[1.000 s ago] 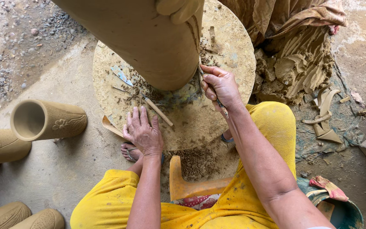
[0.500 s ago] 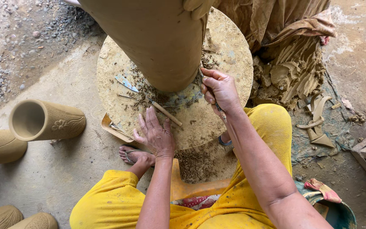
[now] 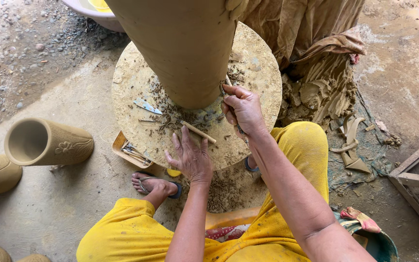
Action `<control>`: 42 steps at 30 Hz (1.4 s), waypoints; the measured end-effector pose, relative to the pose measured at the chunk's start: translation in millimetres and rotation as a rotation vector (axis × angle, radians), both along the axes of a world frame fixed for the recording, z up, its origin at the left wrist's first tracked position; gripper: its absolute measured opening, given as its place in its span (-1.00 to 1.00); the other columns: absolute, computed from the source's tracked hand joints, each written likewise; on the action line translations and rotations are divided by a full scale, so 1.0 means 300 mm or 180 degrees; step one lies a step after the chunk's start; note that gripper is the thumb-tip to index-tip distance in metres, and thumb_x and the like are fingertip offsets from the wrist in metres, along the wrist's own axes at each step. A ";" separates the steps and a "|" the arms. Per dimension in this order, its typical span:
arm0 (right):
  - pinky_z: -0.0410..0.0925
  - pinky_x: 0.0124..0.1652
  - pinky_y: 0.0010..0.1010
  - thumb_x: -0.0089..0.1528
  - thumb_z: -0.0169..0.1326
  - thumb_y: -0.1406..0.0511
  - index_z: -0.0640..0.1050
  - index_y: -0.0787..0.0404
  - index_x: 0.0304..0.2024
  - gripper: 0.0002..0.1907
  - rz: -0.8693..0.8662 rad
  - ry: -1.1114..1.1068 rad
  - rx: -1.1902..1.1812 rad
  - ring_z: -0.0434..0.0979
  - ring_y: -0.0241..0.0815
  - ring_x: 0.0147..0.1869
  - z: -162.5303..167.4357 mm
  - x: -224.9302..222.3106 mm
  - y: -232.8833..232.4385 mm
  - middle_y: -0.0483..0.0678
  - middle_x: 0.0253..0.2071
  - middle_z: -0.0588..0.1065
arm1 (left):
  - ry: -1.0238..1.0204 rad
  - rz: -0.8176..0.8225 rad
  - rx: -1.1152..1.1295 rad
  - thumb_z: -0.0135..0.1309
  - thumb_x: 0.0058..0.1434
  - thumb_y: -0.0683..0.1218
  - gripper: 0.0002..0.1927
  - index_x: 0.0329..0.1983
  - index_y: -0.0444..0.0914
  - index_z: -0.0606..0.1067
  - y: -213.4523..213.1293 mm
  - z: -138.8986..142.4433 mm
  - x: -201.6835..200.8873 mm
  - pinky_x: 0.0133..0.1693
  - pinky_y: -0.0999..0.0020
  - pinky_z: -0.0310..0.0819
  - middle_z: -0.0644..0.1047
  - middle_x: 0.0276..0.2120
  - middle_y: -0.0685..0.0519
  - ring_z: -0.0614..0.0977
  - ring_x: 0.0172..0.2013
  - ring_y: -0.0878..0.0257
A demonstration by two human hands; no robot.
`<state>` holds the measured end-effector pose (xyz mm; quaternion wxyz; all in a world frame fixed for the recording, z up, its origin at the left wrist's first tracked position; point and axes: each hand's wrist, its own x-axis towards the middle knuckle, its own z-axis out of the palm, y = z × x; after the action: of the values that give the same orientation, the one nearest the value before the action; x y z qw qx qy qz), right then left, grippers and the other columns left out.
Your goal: The person sits on a low stool and carves a floral design into the side of a large clay pot using a small wooden tool. They rotate the pot on a circular base to access different sections and refine the carved patterns.
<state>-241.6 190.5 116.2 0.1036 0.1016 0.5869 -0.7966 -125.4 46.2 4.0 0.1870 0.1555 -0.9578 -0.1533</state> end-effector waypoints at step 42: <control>0.22 -0.67 -0.63 0.30 -0.01 0.43 0.47 0.21 0.26 -0.55 0.0422 -0.0124 0.0791 0.30 -0.44 -0.62 0.056 0.402 0.092 -0.11 -0.44 0.52 | 0.0399 -0.0302 -0.0188 -0.17 0.43 0.28 -0.34 0.46 -0.15 0.19 -0.050 -0.057 0.053 0.43 -0.12 -0.05 0.37 0.34 0.01 0.28 0.41 0.08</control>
<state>-120.9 218.2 133.1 0.1540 0.0901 0.6843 -0.7071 -109.5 31.1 -13.2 0.2436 0.0945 -0.9546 -0.1431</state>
